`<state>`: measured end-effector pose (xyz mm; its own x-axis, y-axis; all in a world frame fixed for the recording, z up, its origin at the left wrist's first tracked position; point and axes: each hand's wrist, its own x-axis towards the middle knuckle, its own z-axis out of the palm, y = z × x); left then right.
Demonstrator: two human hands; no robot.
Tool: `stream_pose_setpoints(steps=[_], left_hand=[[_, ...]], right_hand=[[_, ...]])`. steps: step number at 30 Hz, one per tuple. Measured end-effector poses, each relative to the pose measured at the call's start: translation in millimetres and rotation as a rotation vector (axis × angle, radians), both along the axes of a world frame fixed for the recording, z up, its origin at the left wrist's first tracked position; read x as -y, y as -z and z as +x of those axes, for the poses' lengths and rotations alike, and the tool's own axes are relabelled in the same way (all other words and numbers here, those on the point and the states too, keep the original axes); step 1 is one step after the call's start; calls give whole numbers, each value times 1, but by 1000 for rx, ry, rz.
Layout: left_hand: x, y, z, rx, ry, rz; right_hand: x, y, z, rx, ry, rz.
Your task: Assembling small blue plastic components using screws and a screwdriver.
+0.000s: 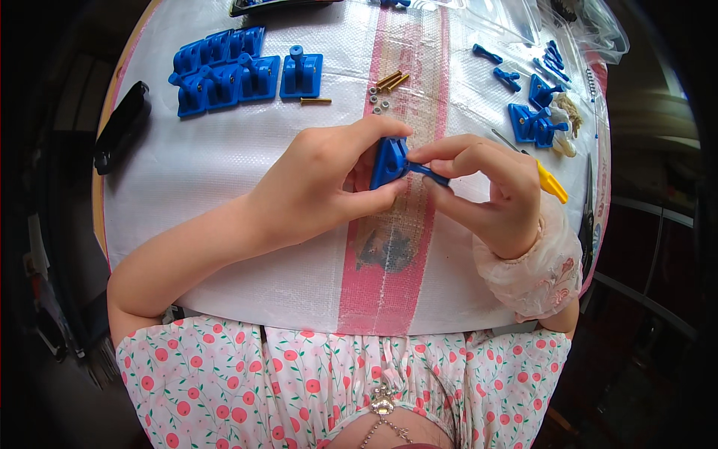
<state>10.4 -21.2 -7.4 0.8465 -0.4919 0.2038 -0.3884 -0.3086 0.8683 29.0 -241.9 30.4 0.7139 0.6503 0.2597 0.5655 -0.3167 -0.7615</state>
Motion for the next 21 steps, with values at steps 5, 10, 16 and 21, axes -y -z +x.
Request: stream_pose_setpoints(steps=[5,10,16,21], left_hand=[[0,-1,2,-43,1,-22],[1,0,1,3,6,-32],[0,0,2,-33,16,-35],[0,-5,2,-108,60,-41]], right_hand=[[-4,5,0,34,34,37],[-6,9,0,29,67,86],[-8,8,-1,79,92,68],[-2,9,2,30,56,36]])
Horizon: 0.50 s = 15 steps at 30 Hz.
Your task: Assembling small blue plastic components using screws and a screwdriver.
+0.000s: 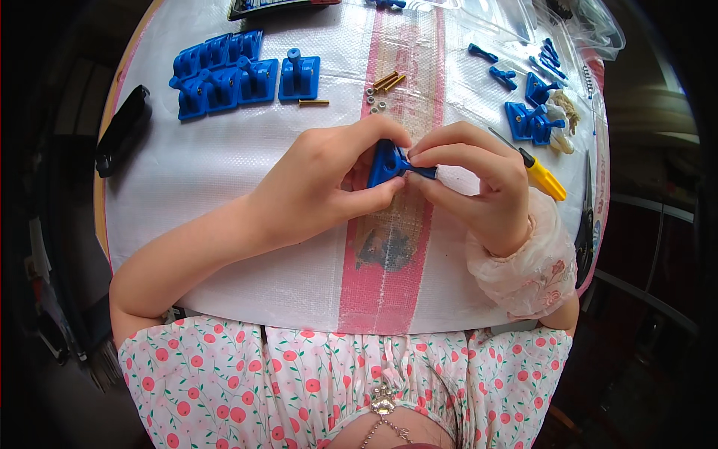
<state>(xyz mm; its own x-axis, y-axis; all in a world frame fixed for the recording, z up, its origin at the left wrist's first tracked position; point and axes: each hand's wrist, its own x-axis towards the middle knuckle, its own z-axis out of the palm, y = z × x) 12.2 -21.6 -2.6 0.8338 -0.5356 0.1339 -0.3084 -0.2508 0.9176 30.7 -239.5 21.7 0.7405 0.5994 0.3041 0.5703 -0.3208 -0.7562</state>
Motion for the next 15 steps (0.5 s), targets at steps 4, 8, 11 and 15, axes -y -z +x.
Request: stream_pose_setpoints(steps=[4,8,11,15], left_hand=[[-1,0,2,-126,-22,-142],[1,6,5,-478,-75,-589],[1,8,11,-755,107,-874],[-1,12,15,-913,340,-985]], right_hand=[[-1,-18,3,35,-42,-30],[6,-29,-3,-81,70,109],[15,-28,5,72,100,-130],[13,-10,19,429,48,-363]])
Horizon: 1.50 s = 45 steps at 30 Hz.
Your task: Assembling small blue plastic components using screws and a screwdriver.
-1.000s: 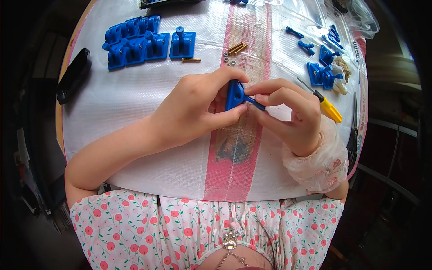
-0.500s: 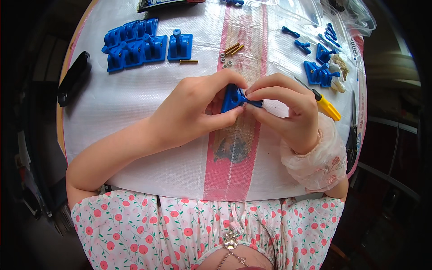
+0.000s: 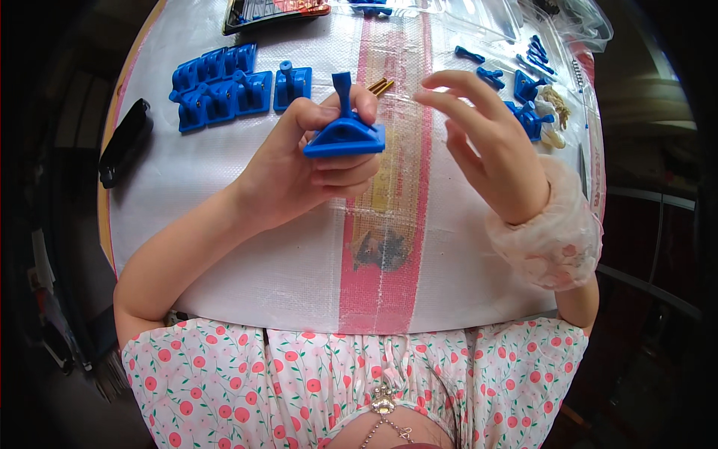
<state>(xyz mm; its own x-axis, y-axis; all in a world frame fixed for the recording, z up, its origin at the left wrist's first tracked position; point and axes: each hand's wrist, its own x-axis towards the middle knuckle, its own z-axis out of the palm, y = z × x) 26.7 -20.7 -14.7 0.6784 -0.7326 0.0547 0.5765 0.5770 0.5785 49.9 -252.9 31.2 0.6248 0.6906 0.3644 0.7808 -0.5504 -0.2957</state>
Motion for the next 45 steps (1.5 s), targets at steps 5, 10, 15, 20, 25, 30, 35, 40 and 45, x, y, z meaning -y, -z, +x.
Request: stream_pose_setpoints(steps=[5,10,15,20,25,30,35,40,45], left_hand=[[1,-2,1,54,18,-26],[1,-14,-6,-41,-103,124],[-4,-9,-5,-41,-7,28],[-3,-9,-5,-145,-19,57],[-3,-10,-5,-182,-45,77],[1,-5,-7,-69,-31,92],[-11,8,-1,-38,38,-121],[-7,-2,-2,-71,-23,-58],[-8,1,-3,-91,-23,-42]], right_hand=[[-18,5,10,155,-35,-185],[-25,21,19,194,-30,-177],[-27,25,19,190,4,-191],[-27,32,23,174,6,-144],[-22,29,26,203,-59,-140],[-20,9,13,36,-113,151],[-33,-5,-2,65,-265,368],[-37,8,-2,196,-265,324],[-35,10,2,234,-281,283]])
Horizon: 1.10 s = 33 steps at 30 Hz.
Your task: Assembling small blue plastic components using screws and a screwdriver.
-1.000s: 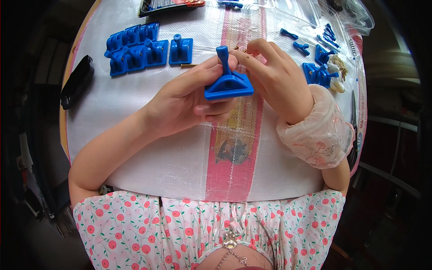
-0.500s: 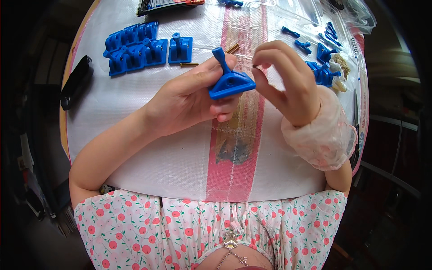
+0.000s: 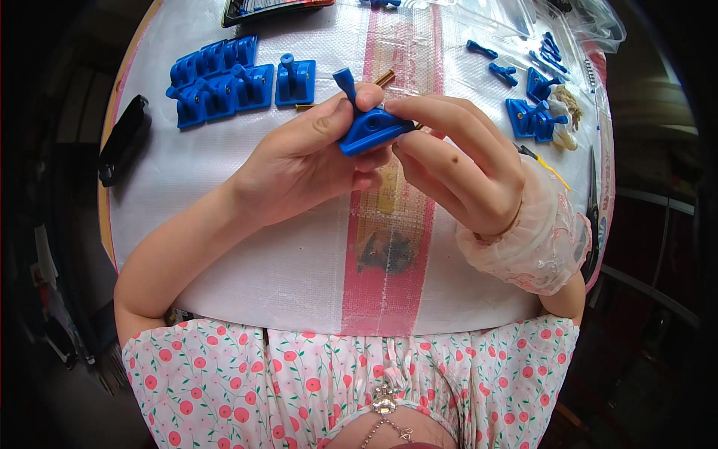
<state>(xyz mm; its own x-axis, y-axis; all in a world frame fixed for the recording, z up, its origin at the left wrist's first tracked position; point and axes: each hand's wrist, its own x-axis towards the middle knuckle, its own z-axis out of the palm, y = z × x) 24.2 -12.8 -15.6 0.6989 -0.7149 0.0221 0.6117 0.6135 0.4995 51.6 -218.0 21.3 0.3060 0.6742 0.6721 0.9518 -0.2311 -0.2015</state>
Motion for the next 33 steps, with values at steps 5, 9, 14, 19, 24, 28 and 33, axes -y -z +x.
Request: stream_pose_setpoints(steps=[5,9,14,19,24,28,33], left_hand=[[1,3,-2,15,1,-30],[2,3,-3,-53,0,-64],[2,2,-3,-61,-5,-77],[1,0,-3,-59,-6,-47],[3,-1,-3,-87,-26,-54],[2,-3,-4,-89,-22,-26],[2,2,-2,-62,-8,-77]], right_hand=[[1,0,1,115,-44,7],[3,3,2,201,-69,4],[2,3,1,199,-70,5],[3,1,2,181,-61,-1],[4,0,2,195,-62,-8],[1,-1,0,240,-65,-11],[0,2,1,234,-40,12]])
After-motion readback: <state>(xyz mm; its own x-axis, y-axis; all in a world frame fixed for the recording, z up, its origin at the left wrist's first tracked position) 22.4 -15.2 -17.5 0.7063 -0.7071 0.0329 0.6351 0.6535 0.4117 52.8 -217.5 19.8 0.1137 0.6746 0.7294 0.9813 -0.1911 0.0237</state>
